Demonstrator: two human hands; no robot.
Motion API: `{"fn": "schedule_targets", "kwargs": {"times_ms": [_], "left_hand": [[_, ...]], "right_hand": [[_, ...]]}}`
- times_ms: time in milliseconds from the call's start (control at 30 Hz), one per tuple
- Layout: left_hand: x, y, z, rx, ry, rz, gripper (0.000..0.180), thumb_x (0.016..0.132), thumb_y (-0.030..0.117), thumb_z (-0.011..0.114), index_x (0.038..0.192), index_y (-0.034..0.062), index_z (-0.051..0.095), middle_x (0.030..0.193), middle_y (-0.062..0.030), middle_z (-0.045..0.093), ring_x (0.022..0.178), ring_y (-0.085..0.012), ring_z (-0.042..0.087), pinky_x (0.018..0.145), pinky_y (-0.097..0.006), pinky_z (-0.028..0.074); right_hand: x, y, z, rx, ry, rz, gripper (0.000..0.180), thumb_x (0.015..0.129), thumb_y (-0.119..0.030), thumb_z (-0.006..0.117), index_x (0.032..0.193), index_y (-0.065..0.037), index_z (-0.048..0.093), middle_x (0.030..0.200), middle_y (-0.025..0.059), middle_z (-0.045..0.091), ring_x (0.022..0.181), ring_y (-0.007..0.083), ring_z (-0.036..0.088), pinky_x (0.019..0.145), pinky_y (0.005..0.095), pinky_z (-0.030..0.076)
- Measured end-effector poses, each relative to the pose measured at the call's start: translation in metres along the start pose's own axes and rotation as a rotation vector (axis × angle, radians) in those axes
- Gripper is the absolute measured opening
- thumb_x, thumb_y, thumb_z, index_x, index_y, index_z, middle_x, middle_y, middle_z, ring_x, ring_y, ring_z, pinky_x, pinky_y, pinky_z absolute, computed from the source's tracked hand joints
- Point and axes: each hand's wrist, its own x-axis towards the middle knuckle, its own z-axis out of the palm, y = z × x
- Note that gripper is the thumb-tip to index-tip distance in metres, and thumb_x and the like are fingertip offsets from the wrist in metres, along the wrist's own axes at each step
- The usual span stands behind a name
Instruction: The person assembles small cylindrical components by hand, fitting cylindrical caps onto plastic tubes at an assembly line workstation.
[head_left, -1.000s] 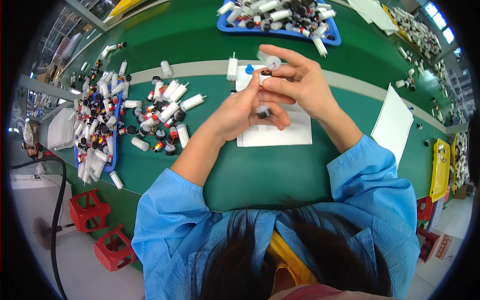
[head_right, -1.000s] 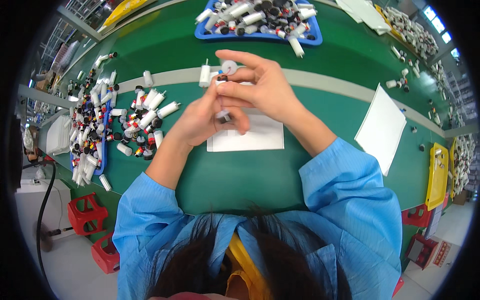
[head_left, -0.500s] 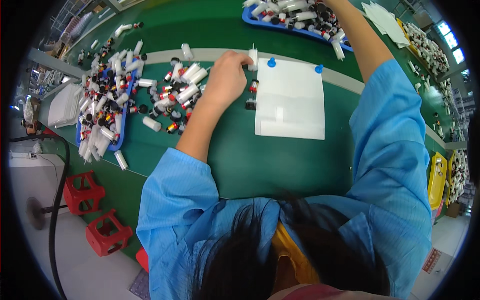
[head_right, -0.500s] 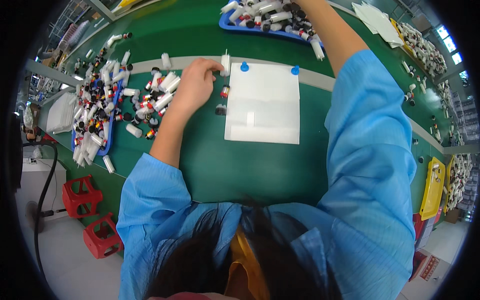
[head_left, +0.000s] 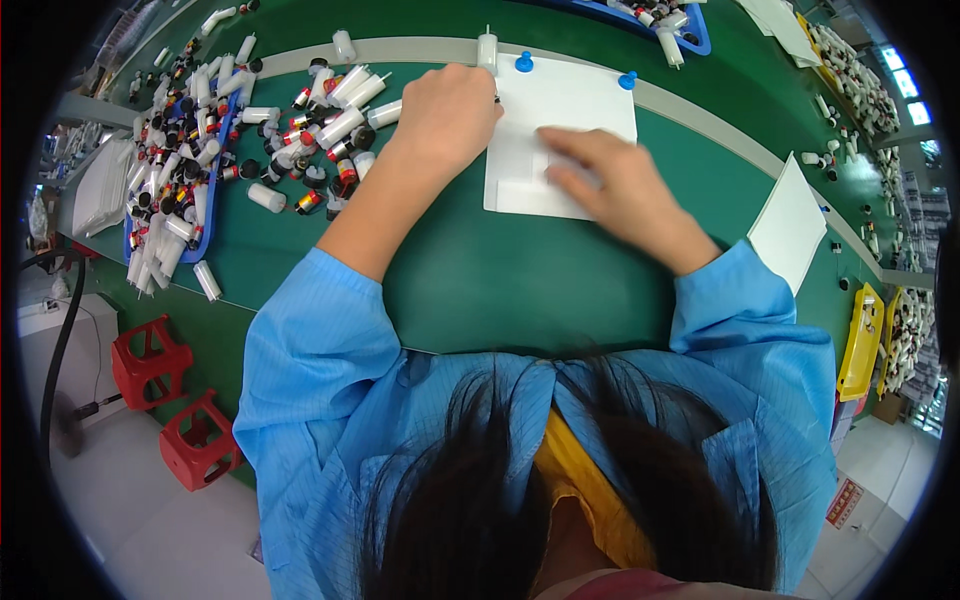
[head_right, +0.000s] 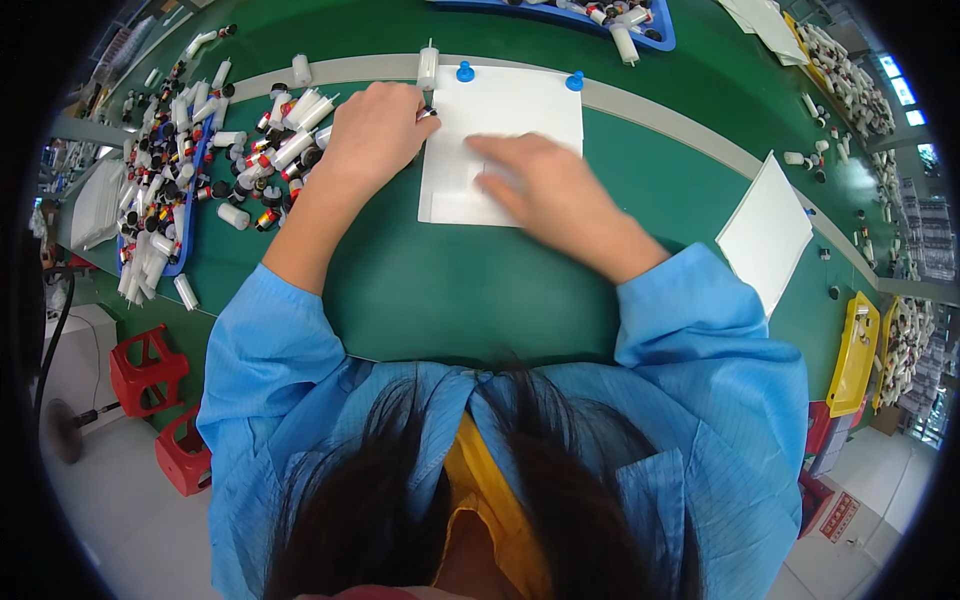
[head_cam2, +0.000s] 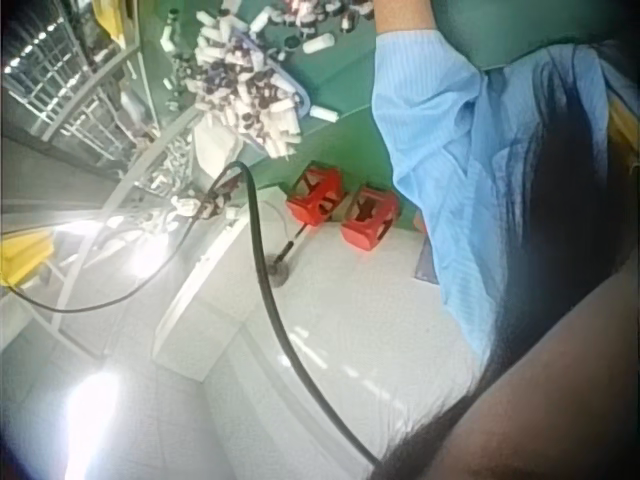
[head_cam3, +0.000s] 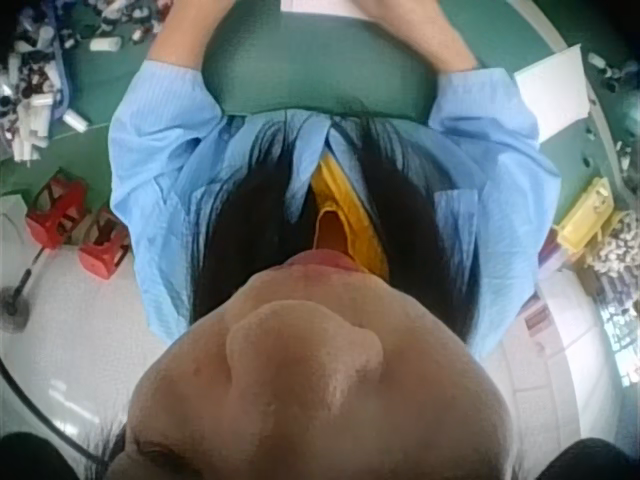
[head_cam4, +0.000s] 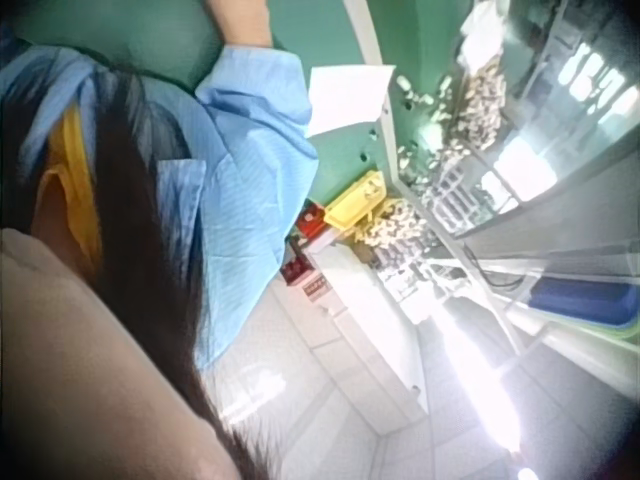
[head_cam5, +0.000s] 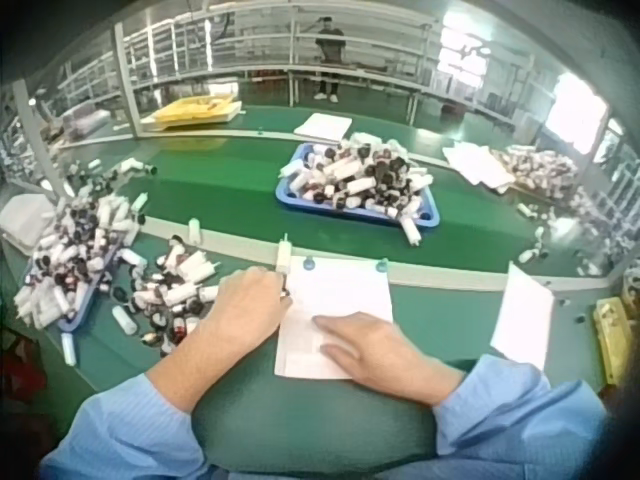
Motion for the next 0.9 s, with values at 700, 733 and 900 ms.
{"fn": "schedule_targets", "kwargs": {"times_ms": [700, 733, 900], "left_hand": [[0.021, -0.027, -0.014, -1.056, -0.26, -0.146, 0.034, 0.088, 0.024, 0.059, 0.111, -0.0014, 0.056, 0.099, -0.0086, 0.065, 0.092, -0.0181, 0.063, 0.08, -0.031, 0.049], [0.021, -0.018, -0.014, -1.14, -0.245, -0.188, 0.031, 0.09, 0.024, 0.055, 0.11, -0.001, 0.055, 0.1, -0.0098, 0.065, 0.095, -0.0181, 0.062, 0.083, -0.03, 0.047], [0.017, -0.005, 0.002, -1.53, -0.128, -0.219, 0.024, 0.095, 0.021, 0.044, 0.11, 0.0026, 0.051, 0.103, -0.0107, 0.062, 0.092, -0.0162, 0.057, 0.083, -0.029, 0.042]], "right_hand": [[0.017, -0.003, 0.004, 0.037, -0.173, -0.028, 0.026, 0.071, 0.004, 0.057, 0.096, -0.001, 0.052, 0.082, 0.0172, 0.059, 0.077, 0.0335, 0.06, 0.069, 0.0402, 0.049], [0.009, -0.002, 0.012, -0.055, -0.078, -0.155, 0.024, 0.071, 0.003, 0.055, 0.094, -0.001, 0.051, 0.079, 0.0147, 0.055, 0.073, 0.0323, 0.058, 0.068, 0.0414, 0.048], [0.008, -0.039, -0.021, -0.216, -0.068, -0.276, 0.026, 0.07, 0.003, 0.059, 0.095, -0.002, 0.051, 0.079, 0.0116, 0.053, 0.074, 0.0253, 0.058, 0.069, 0.0328, 0.046]]}}
